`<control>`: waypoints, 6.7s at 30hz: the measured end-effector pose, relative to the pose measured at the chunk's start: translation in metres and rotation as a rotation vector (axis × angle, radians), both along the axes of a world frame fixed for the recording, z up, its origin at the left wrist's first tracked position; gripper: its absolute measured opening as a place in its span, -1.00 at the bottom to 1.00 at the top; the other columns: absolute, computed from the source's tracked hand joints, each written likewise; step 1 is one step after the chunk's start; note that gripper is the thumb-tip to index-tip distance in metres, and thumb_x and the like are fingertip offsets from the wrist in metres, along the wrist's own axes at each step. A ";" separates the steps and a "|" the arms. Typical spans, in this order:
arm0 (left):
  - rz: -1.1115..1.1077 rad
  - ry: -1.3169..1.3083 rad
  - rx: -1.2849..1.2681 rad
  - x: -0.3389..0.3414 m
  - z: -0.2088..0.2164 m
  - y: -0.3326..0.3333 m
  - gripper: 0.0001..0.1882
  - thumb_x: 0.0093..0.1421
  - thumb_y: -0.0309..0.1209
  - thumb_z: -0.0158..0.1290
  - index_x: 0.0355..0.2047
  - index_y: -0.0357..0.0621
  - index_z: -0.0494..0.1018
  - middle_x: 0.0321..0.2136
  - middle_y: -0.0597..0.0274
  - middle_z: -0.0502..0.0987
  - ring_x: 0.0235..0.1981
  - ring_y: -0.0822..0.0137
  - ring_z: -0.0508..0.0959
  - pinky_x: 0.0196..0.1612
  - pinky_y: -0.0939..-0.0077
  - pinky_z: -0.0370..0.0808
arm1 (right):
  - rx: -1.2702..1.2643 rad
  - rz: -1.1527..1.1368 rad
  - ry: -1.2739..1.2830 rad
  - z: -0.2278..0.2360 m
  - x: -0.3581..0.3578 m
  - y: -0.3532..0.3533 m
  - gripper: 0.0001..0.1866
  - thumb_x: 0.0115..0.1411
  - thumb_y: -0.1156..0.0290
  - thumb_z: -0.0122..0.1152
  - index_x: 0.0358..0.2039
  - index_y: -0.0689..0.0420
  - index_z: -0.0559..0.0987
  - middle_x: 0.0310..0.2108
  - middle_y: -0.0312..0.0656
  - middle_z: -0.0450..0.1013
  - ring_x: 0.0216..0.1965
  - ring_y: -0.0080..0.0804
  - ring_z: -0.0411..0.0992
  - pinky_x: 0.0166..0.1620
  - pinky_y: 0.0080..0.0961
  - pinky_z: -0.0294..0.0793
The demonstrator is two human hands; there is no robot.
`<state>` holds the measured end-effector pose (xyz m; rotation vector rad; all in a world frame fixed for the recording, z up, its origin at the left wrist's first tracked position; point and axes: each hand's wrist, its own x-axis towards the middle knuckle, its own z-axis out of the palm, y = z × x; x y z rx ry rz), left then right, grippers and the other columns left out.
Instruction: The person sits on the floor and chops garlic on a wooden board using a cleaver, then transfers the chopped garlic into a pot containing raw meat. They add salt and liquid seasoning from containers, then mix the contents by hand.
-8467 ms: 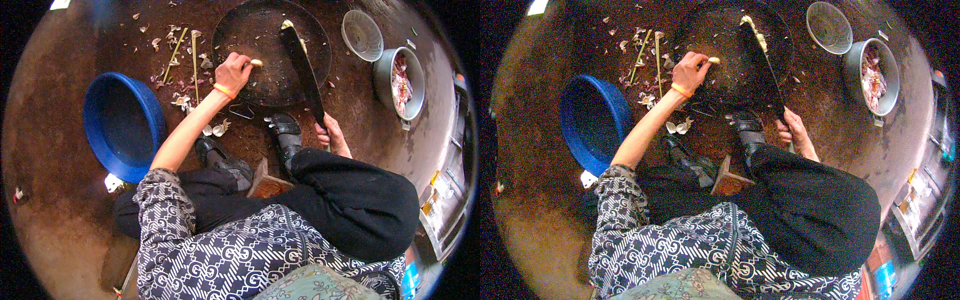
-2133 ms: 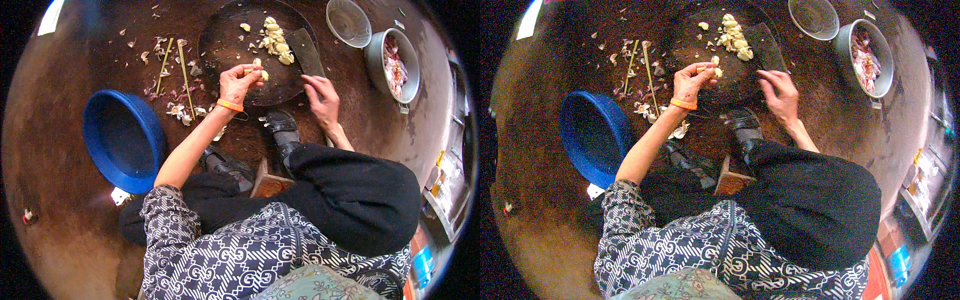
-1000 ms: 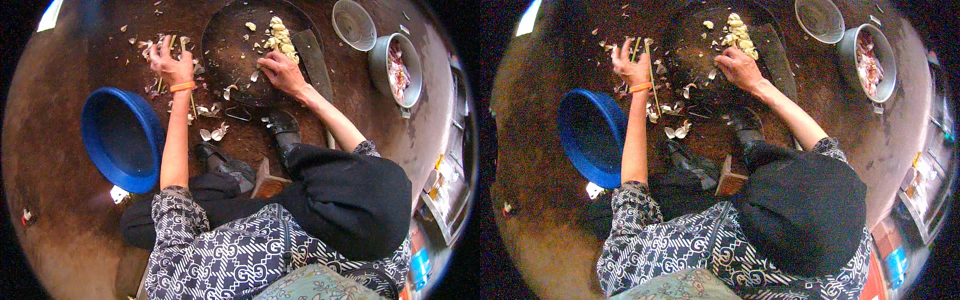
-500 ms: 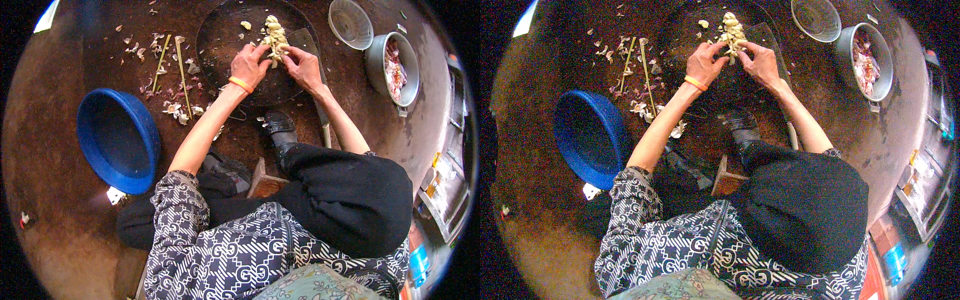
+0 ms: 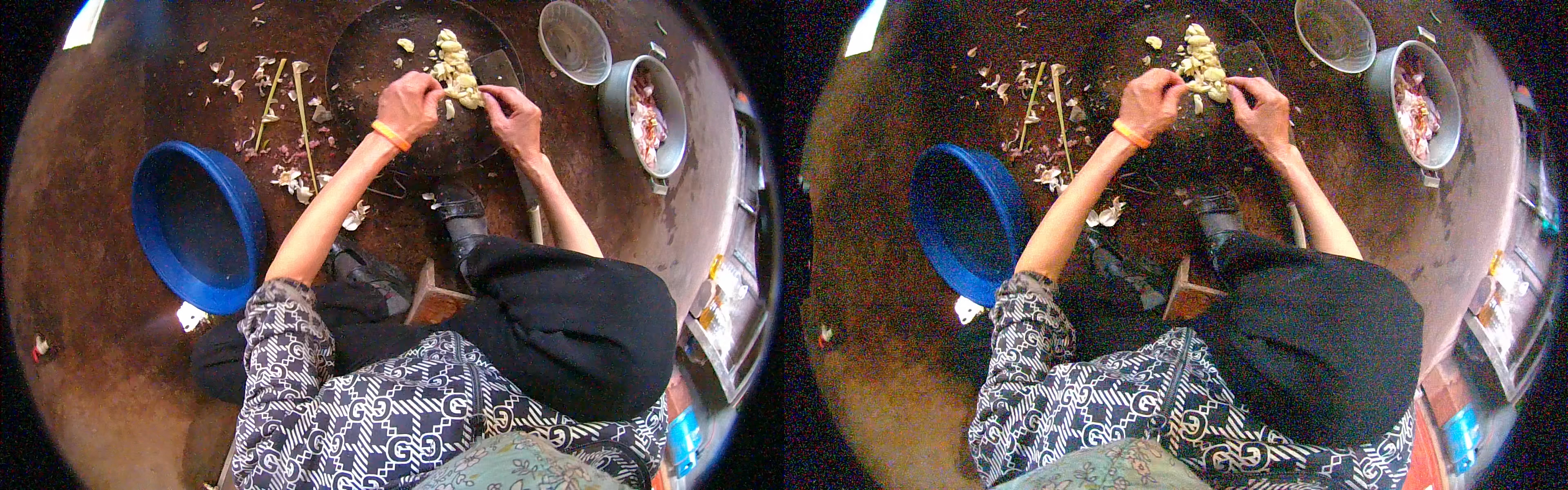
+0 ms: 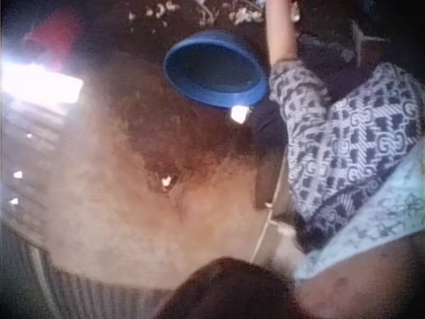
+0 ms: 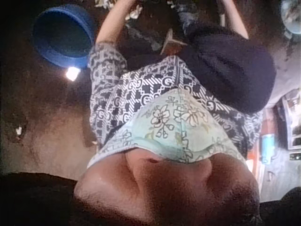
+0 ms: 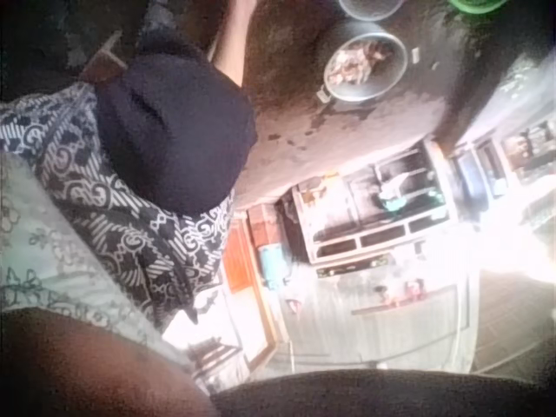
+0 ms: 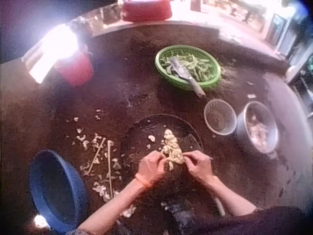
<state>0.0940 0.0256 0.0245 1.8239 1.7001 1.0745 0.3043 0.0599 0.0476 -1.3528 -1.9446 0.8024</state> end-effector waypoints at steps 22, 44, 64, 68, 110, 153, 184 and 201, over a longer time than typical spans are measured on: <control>-0.183 -0.833 -0.607 -0.061 0.036 -0.017 -0.87 0.13 -0.55 0.16 -0.45 -0.22 0.39 -0.44 0.10 0.59 -0.53 0.45 0.58 -0.50 0.58 0.58 | -0.064 0.073 -0.008 0.008 -0.007 -0.019 -0.74 0.12 0.42 0.30 -0.14 0.10 0.62 -0.29 -0.11 0.56 -0.28 -0.28 0.57 -0.22 -0.46 0.56; -0.016 0.062 -0.276 -0.097 0.018 -0.044 -0.68 -0.05 -0.19 0.32 -0.30 -0.03 0.63 -0.43 0.16 0.60 -0.38 0.17 0.60 -0.26 0.34 0.54 | -0.091 0.036 0.104 -0.002 -0.022 -0.006 -0.76 0.16 0.54 0.25 -0.14 0.11 0.65 -0.30 -0.19 0.52 -0.31 -0.48 0.51 -0.25 -0.59 0.50; 0.108 0.425 0.123 -0.106 0.009 -0.002 -0.64 0.03 -0.35 0.22 -0.12 -0.09 0.54 -0.20 0.07 0.51 -0.12 0.03 0.46 0.00 0.18 0.39 | 0.235 -0.136 -0.141 0.001 0.051 -0.016 -0.60 0.12 0.44 0.26 0.01 0.06 0.55 -0.04 -0.10 0.48 0.00 -0.16 0.45 0.07 -0.36 0.43; 0.080 0.294 0.115 -0.046 -0.016 0.063 -0.55 0.10 -0.25 0.16 0.01 -0.09 0.47 -0.10 0.01 0.48 -0.06 -0.02 0.43 0.03 0.17 0.40 | 0.026 -0.070 -0.433 -0.012 0.103 -0.082 -0.35 0.10 0.31 0.31 0.22 0.03 0.36 -0.03 0.02 0.37 0.06 -0.06 0.31 0.13 -0.18 0.30; 0.090 0.083 0.057 0.034 0.003 0.020 -0.85 0.09 -0.32 0.20 -0.43 -0.13 0.55 -0.47 0.10 0.60 -0.44 0.08 0.61 -0.37 0.27 0.54 | -0.296 -0.057 -0.292 -0.026 0.121 -0.128 -0.03 0.01 0.58 0.22 0.40 -0.16 0.00 -0.03 0.03 0.37 -0.06 0.11 0.41 -0.04 -0.18 0.47; 0.283 0.206 -0.258 -0.013 -0.003 -0.005 -0.01 -0.27 -0.31 0.45 0.18 -0.35 0.24 -0.17 -0.02 0.40 -0.27 0.10 0.55 -0.15 0.26 0.53 | -0.140 0.249 -0.173 0.000 0.064 -0.096 -0.20 0.21 0.67 0.03 0.40 -0.15 0.04 -0.55 0.06 0.36 -0.62 -0.29 0.43 -0.48 -0.57 0.36; 0.121 0.326 -0.166 -0.046 -0.036 0.080 -0.87 0.09 -0.46 0.04 -0.37 -0.15 0.57 -0.26 -0.09 0.54 -0.19 -0.05 0.58 -0.09 0.17 0.54 | -0.229 0.117 0.001 0.001 0.066 -0.091 -0.28 0.29 0.62 -0.05 0.40 -0.18 0.06 -0.66 -0.22 0.34 -0.63 -0.54 0.36 -0.47 -0.56 0.42; 0.276 -0.018 -0.255 -0.044 -0.013 -0.036 -0.23 -0.28 -0.30 0.42 0.01 -0.17 0.42 -0.32 0.11 0.46 -0.40 0.18 0.54 -0.24 0.31 0.51 | -0.216 0.216 -0.112 -0.004 0.067 -0.094 -0.23 0.25 0.64 -0.01 0.40 -0.18 0.05 -0.61 -0.12 0.42 -0.60 -0.42 0.43 -0.42 -0.45 0.48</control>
